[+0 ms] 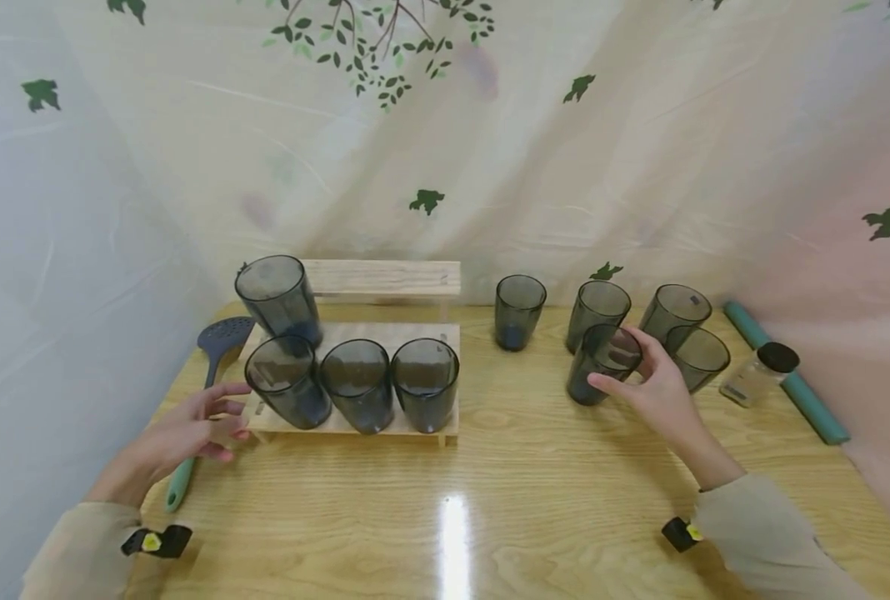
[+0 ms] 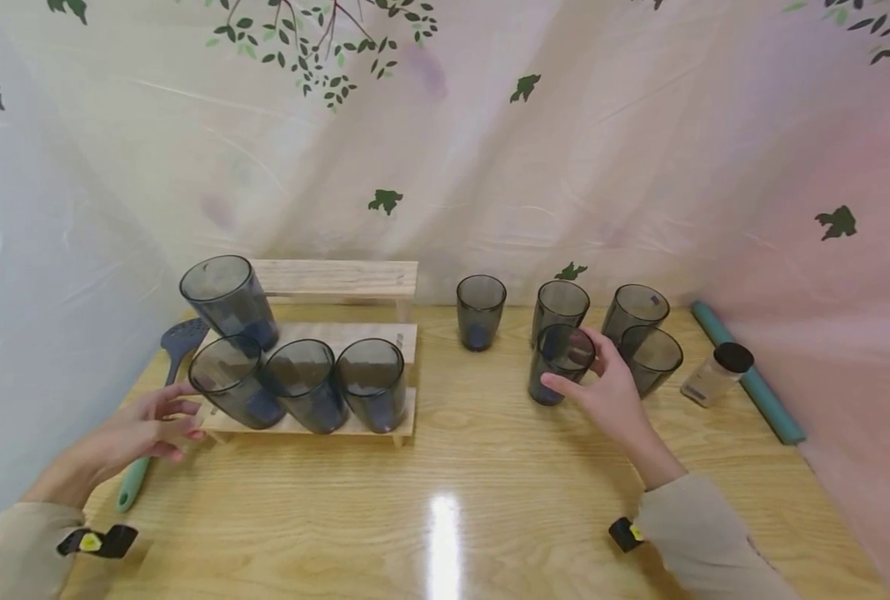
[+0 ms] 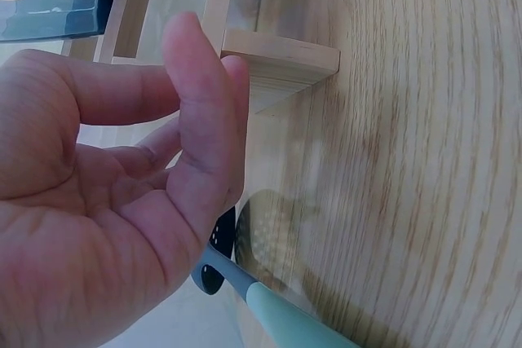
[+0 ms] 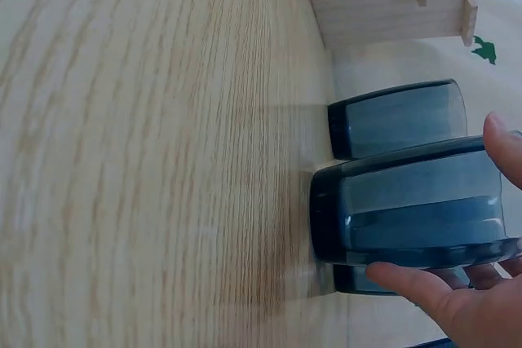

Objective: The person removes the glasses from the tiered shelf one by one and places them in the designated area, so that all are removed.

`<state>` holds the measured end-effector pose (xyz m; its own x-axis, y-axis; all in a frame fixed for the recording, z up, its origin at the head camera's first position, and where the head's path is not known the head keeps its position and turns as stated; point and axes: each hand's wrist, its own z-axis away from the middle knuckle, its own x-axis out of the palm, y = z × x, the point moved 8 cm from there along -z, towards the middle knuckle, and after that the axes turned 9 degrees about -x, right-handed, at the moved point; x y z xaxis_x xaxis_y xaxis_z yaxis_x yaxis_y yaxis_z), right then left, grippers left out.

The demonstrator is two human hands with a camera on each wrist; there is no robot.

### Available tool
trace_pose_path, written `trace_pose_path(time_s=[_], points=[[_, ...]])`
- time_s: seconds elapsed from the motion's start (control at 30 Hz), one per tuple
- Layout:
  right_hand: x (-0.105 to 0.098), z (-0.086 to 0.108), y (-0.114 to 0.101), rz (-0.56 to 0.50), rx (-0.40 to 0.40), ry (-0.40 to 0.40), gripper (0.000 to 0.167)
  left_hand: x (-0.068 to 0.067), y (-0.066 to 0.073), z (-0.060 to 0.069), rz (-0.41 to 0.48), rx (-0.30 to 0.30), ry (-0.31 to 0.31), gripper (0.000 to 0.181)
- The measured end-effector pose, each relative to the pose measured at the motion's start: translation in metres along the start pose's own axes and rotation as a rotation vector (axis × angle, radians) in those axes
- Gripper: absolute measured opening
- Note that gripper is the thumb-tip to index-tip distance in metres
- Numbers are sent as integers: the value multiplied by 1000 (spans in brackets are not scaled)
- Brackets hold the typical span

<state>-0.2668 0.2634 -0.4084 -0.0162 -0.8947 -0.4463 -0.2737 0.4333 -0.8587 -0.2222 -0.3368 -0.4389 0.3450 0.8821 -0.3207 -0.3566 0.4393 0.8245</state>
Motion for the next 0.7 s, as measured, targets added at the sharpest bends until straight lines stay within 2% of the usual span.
trace_pose_path(time_s=[0.3, 0.7], points=[[3, 1, 5, 18, 8, -66, 101, 0, 1, -1, 6, 6, -5, 68], [6, 1, 7, 10, -11, -52, 100, 1, 2, 0, 4, -11, 2, 69]])
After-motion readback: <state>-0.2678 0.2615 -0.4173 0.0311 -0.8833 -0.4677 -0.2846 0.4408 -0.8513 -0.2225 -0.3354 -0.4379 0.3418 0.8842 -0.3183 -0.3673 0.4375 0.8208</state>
